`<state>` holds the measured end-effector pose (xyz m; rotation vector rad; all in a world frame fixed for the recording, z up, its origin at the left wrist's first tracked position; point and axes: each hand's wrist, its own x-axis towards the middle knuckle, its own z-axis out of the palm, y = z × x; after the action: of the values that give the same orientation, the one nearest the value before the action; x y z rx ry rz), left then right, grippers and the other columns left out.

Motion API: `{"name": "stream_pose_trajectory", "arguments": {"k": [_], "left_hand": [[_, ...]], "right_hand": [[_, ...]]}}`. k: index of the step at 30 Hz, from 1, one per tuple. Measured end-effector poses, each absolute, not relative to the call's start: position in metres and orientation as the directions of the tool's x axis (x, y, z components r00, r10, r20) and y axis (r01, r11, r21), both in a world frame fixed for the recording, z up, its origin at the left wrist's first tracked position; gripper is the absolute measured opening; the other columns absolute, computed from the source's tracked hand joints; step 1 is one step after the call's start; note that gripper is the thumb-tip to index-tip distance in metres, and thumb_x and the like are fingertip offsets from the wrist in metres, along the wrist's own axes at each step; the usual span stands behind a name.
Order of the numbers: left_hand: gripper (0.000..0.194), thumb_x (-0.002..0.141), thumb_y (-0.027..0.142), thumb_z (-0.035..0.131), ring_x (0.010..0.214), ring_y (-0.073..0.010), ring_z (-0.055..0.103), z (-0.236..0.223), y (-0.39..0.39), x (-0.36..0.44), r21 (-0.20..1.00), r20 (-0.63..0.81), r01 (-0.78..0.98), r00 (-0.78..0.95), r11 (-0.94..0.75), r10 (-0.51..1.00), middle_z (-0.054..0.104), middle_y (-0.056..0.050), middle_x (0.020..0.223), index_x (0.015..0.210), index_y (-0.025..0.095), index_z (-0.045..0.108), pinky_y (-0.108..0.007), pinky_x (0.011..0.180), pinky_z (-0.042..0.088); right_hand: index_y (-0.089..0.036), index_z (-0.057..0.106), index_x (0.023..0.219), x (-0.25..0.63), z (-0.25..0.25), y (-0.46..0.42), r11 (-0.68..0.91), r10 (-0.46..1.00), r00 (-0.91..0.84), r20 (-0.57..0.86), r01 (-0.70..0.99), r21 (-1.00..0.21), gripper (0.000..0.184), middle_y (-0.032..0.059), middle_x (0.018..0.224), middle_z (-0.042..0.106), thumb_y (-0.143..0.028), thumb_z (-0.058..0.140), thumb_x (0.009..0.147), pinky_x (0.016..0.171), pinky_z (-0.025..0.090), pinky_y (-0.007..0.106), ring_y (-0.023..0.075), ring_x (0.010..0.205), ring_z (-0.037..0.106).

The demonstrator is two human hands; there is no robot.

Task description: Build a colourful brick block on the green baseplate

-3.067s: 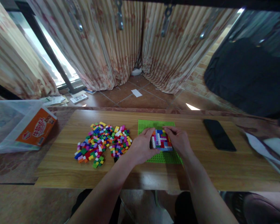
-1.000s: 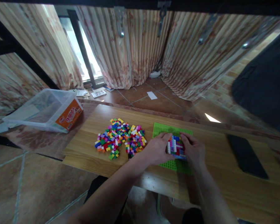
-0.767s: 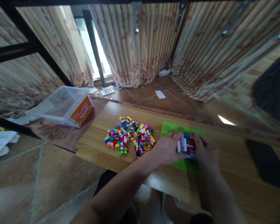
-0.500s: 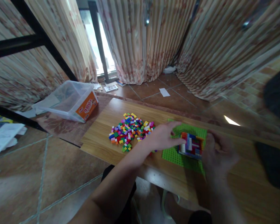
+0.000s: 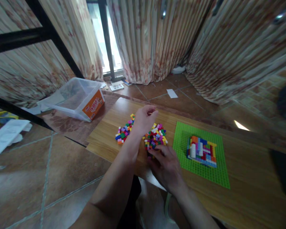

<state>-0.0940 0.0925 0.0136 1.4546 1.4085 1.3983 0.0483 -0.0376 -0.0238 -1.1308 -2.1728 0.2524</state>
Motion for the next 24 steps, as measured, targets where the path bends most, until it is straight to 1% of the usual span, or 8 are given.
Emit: {"name": "stream_pose_trajectory", "arguments": {"k": [4,9,12,14,18,24], "left_hand": [[0.02,0.078,0.02,0.06,0.073,-0.0128,0.064,0.014,0.092,-0.091,0.947,0.245,0.251,-0.155,-0.202,0.957,0.071,-0.005,0.084,0.093,0.012,0.071,-0.024,0.069,0.051],[0.02,0.078,0.02,0.061,0.074,-0.013,0.064,0.014,0.092,-0.091,0.947,0.229,0.265,-0.152,-0.183,0.962,0.071,-0.005,0.083,0.094,0.013,0.071,-0.024,0.069,0.051],[0.021,0.078,0.021,0.061,0.074,-0.0134,0.064,0.013,0.093,-0.091,0.943,0.23,0.275,-0.14,-0.185,0.963,0.071,-0.005,0.083,0.094,0.012,0.071,-0.024,0.068,0.051],[0.022,0.078,0.023,0.061,0.073,-0.0139,0.064,0.012,0.093,-0.091,0.942,0.236,0.275,-0.13,-0.194,0.963,0.071,-0.005,0.083,0.094,0.012,0.072,-0.025,0.068,0.052],[0.025,0.077,0.026,0.063,0.073,-0.0145,0.064,0.012,0.093,-0.091,0.946,0.231,0.26,-0.117,-0.195,0.966,0.072,-0.005,0.083,0.096,0.013,0.072,-0.026,0.069,0.052],[0.027,0.074,0.029,0.066,0.071,-0.0149,0.064,0.014,0.094,-0.09,0.956,0.19,0.245,-0.108,-0.159,0.976,0.071,-0.005,0.082,0.095,0.013,0.072,-0.026,0.067,0.052]], "right_hand": [[-0.018,0.07,0.109,0.043,-0.027,-0.036,0.583,0.8,-0.402,0.445,0.693,-0.423,0.025,0.011,0.107,0.061,-0.02,0.062,0.085,0.078,0.049,0.039,0.0246,0.095,0.054],[-0.02,0.07,0.107,0.034,-0.035,-0.034,0.585,0.782,-0.373,0.5,0.716,-0.381,0.022,0.0093,0.104,0.063,-0.016,0.059,0.089,0.078,0.048,0.038,0.0224,0.092,0.054],[-0.022,0.07,0.107,0.027,-0.038,-0.032,0.567,0.783,-0.363,0.506,0.751,-0.338,0.022,0.0081,0.102,0.064,-0.015,0.059,0.089,0.079,0.046,0.037,0.0224,0.094,0.054],[-0.021,0.07,0.104,0.023,-0.037,-0.03,0.543,0.79,-0.341,0.51,0.774,-0.325,0.02,0.0074,0.1,0.065,-0.015,0.057,0.09,0.079,0.045,0.036,0.022,0.094,0.055],[-0.018,0.07,0.095,0.016,-0.031,-0.027,0.497,0.807,-0.285,0.517,0.8,-0.337,0.013,0.0073,0.095,0.066,-0.018,0.058,0.09,0.079,0.045,0.037,0.0219,0.09,0.055],[-0.018,0.07,0.091,0.013,-0.031,-0.026,0.449,0.83,-0.26,0.494,0.836,-0.315,0.008,0.0073,0.098,0.067,-0.021,0.065,0.086,0.078,0.045,0.038,0.0234,0.09,0.055]]}}
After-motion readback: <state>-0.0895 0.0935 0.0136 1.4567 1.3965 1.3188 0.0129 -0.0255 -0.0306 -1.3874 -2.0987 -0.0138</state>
